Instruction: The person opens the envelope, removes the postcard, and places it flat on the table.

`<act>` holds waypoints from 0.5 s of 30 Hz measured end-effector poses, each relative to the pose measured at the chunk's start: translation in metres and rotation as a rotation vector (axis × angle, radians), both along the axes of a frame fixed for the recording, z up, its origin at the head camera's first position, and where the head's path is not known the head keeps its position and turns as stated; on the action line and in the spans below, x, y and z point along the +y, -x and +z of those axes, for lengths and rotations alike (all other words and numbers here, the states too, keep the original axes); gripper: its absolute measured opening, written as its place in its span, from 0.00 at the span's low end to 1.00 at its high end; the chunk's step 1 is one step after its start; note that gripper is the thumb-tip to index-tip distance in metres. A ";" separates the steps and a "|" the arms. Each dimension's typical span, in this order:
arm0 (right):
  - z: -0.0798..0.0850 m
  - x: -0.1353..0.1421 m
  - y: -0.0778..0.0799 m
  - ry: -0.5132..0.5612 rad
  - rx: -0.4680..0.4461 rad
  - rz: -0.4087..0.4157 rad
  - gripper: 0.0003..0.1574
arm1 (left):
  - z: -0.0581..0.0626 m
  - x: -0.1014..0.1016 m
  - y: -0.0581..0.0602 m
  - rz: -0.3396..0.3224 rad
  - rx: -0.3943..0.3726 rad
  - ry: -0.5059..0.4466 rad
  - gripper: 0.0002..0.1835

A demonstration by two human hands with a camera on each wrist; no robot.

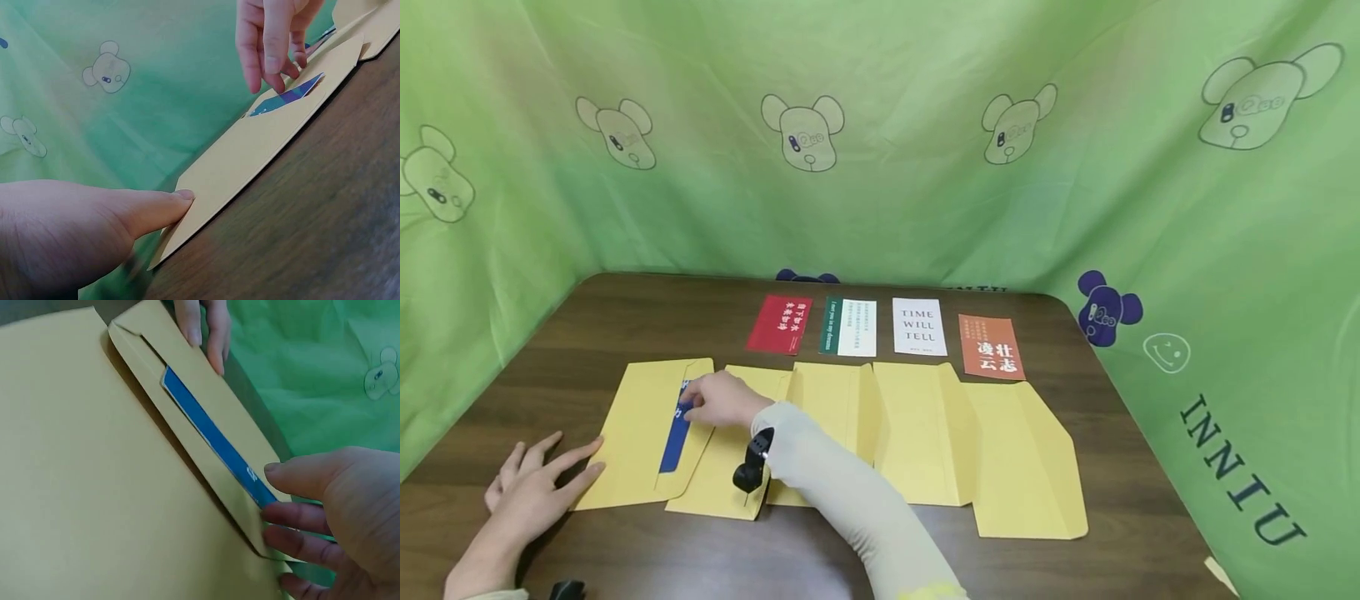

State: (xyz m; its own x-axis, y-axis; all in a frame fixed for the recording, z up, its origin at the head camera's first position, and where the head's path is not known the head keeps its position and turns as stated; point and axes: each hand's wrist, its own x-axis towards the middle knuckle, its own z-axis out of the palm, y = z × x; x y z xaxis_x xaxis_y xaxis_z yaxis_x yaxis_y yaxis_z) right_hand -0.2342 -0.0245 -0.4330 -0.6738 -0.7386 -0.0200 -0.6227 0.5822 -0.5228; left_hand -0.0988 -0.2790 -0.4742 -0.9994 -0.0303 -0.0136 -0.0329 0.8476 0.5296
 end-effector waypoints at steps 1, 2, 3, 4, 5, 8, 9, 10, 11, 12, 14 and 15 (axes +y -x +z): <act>-0.001 -0.001 0.002 0.005 0.005 -0.012 0.18 | 0.000 0.000 0.000 0.000 0.000 0.001 0.34; -0.002 -0.001 0.003 0.007 0.014 -0.027 0.19 | 0.000 0.000 0.000 -0.001 0.000 0.000 0.34; -0.004 -0.002 0.004 0.008 0.020 -0.043 0.22 | -0.001 0.000 0.000 -0.002 0.001 -0.001 0.34; -0.005 -0.003 0.005 0.010 0.020 -0.063 0.24 | -0.001 0.000 0.000 -0.002 0.003 0.000 0.34; -0.006 -0.003 0.006 0.007 0.024 -0.083 0.27 | -0.001 0.000 -0.001 -0.001 0.008 0.002 0.34; -0.006 -0.007 0.007 -0.027 0.039 -0.137 0.37 | -0.001 0.000 -0.001 -0.001 0.012 -0.002 0.34; -0.006 -0.008 0.007 -0.041 0.037 -0.151 0.41 | -0.002 -0.001 -0.001 0.000 0.014 -0.002 0.34; -0.006 -0.009 0.007 -0.056 0.034 -0.164 0.44 | -0.001 -0.001 -0.001 0.000 0.014 -0.004 0.34; -0.006 -0.011 0.007 -0.077 0.034 -0.173 0.47 | -0.001 -0.001 0.000 0.000 0.013 -0.006 0.34; -0.006 -0.012 0.007 -0.096 0.031 -0.181 0.49 | -0.001 -0.001 0.000 -0.002 0.008 -0.008 0.34; -0.007 -0.014 0.006 -0.135 0.034 -0.185 0.53 | -0.001 0.000 0.000 -0.004 0.005 -0.008 0.34; -0.008 -0.015 0.006 -0.150 0.037 -0.185 0.54 | -0.001 0.000 0.000 -0.004 0.003 -0.006 0.34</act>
State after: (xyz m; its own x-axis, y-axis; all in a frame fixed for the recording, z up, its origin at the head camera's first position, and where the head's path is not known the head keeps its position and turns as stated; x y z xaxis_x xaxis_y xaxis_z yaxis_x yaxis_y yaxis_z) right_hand -0.2405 -0.0394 -0.4407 -0.7999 -0.5929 -0.0927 -0.5152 0.7577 -0.4006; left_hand -0.0988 -0.2791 -0.4753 -0.9996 -0.0259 -0.0110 -0.0277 0.8446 0.5346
